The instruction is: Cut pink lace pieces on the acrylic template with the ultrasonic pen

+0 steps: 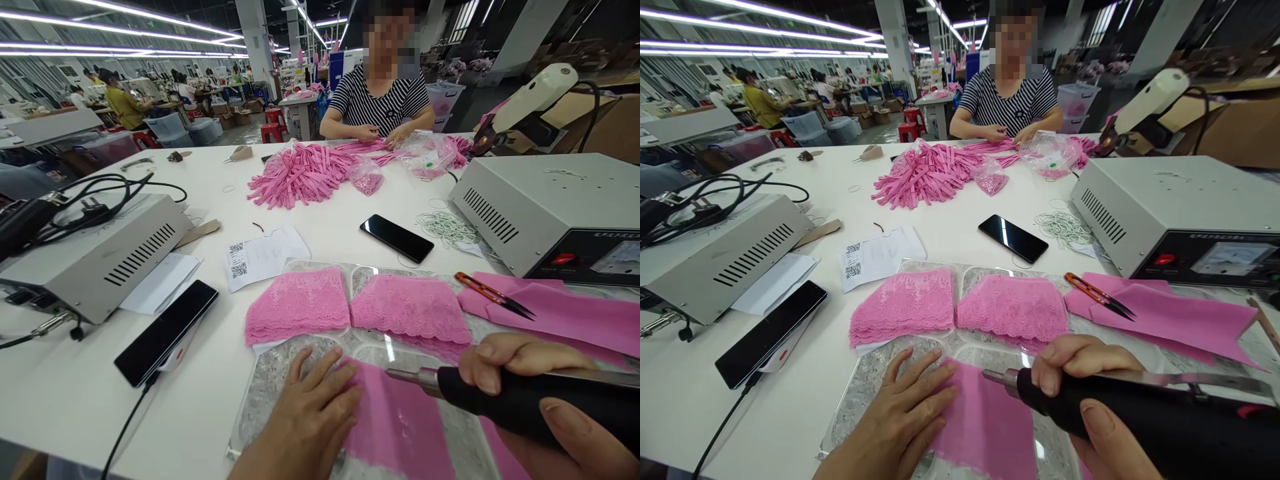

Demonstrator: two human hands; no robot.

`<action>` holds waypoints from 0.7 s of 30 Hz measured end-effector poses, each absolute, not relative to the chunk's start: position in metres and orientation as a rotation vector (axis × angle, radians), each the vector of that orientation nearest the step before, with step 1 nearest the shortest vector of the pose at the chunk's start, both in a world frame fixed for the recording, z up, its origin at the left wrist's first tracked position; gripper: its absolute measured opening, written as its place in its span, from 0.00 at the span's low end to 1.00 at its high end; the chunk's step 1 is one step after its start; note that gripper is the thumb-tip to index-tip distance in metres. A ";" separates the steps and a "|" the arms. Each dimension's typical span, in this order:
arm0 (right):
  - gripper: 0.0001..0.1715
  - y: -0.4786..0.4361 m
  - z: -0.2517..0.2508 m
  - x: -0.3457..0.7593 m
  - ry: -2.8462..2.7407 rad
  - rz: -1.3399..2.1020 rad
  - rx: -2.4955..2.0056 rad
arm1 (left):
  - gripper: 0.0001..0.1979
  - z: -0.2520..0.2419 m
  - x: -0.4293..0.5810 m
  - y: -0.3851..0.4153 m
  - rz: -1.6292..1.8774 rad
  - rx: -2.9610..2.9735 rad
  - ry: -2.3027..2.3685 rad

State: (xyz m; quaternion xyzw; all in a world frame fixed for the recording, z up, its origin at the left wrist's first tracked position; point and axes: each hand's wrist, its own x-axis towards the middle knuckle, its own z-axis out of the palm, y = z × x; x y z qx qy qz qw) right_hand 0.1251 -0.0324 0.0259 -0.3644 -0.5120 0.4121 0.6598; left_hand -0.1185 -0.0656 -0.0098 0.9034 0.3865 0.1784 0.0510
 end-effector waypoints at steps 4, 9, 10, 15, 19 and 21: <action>0.07 -0.032 0.030 0.111 -1.205 0.982 -0.816 | 0.15 -0.011 -0.118 -0.066 0.525 2.748 1.179; 0.05 -0.029 0.024 0.109 -1.216 0.996 -0.810 | 0.15 -0.013 -0.118 -0.066 0.590 2.739 1.184; 0.05 -0.028 0.022 0.111 -1.211 1.000 -0.821 | 0.15 -0.014 -0.117 -0.066 0.616 2.723 1.190; 0.04 -0.026 0.015 0.119 -1.186 0.974 -0.850 | 0.13 -0.014 -0.117 -0.068 0.666 2.679 1.214; 0.06 -0.028 0.016 0.118 -1.197 0.958 -0.854 | 0.13 -0.013 -0.117 -0.068 0.674 2.679 1.220; 0.07 -0.030 0.017 0.117 -1.185 0.959 -0.861 | 0.13 -0.013 -0.117 -0.068 0.680 2.679 1.216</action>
